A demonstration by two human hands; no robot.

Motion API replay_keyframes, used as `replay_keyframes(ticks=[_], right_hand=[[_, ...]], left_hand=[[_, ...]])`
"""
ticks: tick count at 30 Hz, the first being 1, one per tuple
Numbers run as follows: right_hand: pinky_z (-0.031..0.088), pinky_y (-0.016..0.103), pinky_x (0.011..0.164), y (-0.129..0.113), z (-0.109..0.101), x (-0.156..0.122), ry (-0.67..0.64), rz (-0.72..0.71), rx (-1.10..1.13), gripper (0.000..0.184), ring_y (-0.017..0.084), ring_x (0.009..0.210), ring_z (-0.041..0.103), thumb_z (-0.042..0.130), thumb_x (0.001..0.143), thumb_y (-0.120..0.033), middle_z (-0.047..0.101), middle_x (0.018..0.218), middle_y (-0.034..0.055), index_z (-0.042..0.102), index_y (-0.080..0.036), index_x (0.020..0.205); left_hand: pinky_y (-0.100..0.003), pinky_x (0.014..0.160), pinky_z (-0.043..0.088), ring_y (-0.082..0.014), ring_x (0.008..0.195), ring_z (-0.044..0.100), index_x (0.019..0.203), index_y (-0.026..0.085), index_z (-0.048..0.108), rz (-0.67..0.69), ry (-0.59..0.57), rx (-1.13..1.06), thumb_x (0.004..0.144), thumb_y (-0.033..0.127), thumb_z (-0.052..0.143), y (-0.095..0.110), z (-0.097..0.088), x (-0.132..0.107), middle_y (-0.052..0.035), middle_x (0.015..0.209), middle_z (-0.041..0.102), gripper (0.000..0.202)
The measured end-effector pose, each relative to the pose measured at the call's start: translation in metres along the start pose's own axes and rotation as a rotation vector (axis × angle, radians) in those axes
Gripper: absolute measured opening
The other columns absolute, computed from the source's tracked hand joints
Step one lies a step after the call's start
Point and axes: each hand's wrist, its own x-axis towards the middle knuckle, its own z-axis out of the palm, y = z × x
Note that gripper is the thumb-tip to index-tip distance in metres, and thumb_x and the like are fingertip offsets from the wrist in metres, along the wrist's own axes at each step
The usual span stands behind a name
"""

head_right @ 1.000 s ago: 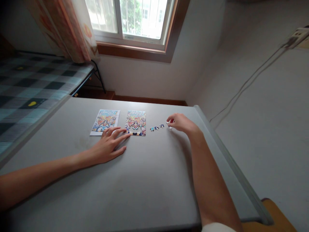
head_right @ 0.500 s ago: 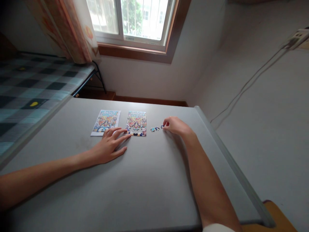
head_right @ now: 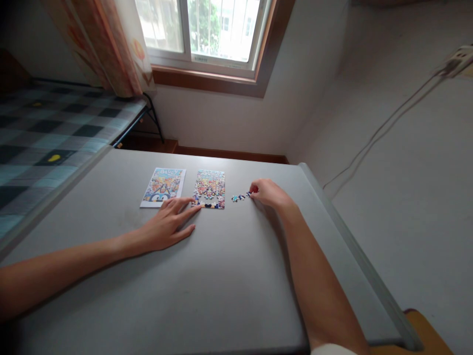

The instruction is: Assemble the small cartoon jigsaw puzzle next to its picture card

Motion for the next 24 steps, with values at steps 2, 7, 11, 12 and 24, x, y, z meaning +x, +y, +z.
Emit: replay_keyframes(ticks=[2, 7, 11, 12, 24], right_hand=[[0.041, 0.022, 0.060, -0.0002, 0.0000, 0.0001, 0.003, -0.006, -0.009, 0.012, 0.014, 0.072, 0.061, 0.062, 0.076, -0.021, 0.070, 0.083, 0.0054, 0.071, -0.017, 0.083], [0.041, 0.022, 0.061, 0.0001, -0.0001, -0.0001, -0.006, -0.009, -0.014, 0.014, 0.014, 0.072, 0.061, 0.060, 0.076, -0.022, 0.070, 0.083, 0.0048, 0.071, -0.017, 0.084], [0.041, 0.022, 0.060, 0.0000, -0.0004, -0.0007, -0.002, 0.003, 0.001, 0.012, 0.014, 0.072, 0.061, 0.061, 0.076, -0.022, 0.070, 0.082, 0.0047, 0.071, -0.018, 0.082], [0.041, 0.022, 0.060, -0.0001, -0.0005, -0.0007, -0.002, 0.002, 0.006, 0.012, 0.014, 0.072, 0.061, 0.062, 0.076, -0.022, 0.070, 0.082, 0.0047, 0.071, -0.018, 0.082], [0.043, 0.021, 0.060, 0.0004, 0.0006, -0.0003, 0.005, 0.000, 0.035, 0.011, 0.014, 0.071, 0.061, 0.062, 0.075, -0.022, 0.070, 0.080, 0.0043, 0.071, -0.018, 0.079]], left_hand=[[-0.047, 0.105, 0.027, -0.0283, 0.119, 0.041, 0.139, 0.026, 0.042, 0.000, -0.009, -0.003, 0.091, 0.040, 0.046, 0.0004, -0.0002, 0.0002, -0.0107, 0.130, 0.046, 0.050], [-0.048, 0.105, 0.026, -0.0278, 0.118, 0.041, 0.140, 0.028, 0.041, -0.001, 0.000, -0.005, 0.091, 0.037, 0.047, 0.0019, -0.0013, 0.0005, -0.0095, 0.125, 0.050, 0.050], [-0.049, 0.105, 0.024, -0.0274, 0.117, 0.042, 0.139, 0.028, 0.041, -0.004, 0.012, -0.024, 0.090, 0.035, 0.049, 0.0026, -0.0019, 0.0006, -0.0092, 0.124, 0.051, 0.051], [-0.049, 0.105, 0.025, -0.0276, 0.117, 0.042, 0.139, 0.028, 0.041, -0.004, 0.018, -0.029, 0.089, 0.035, 0.049, 0.0026, -0.0017, 0.0006, -0.0092, 0.124, 0.051, 0.051], [-0.045, 0.092, 0.042, -0.0237, 0.097, 0.049, 0.122, 0.025, 0.059, 0.060, 0.131, -0.040, 0.088, 0.030, 0.053, 0.0010, 0.0011, -0.0036, -0.0096, 0.104, 0.052, 0.035]])
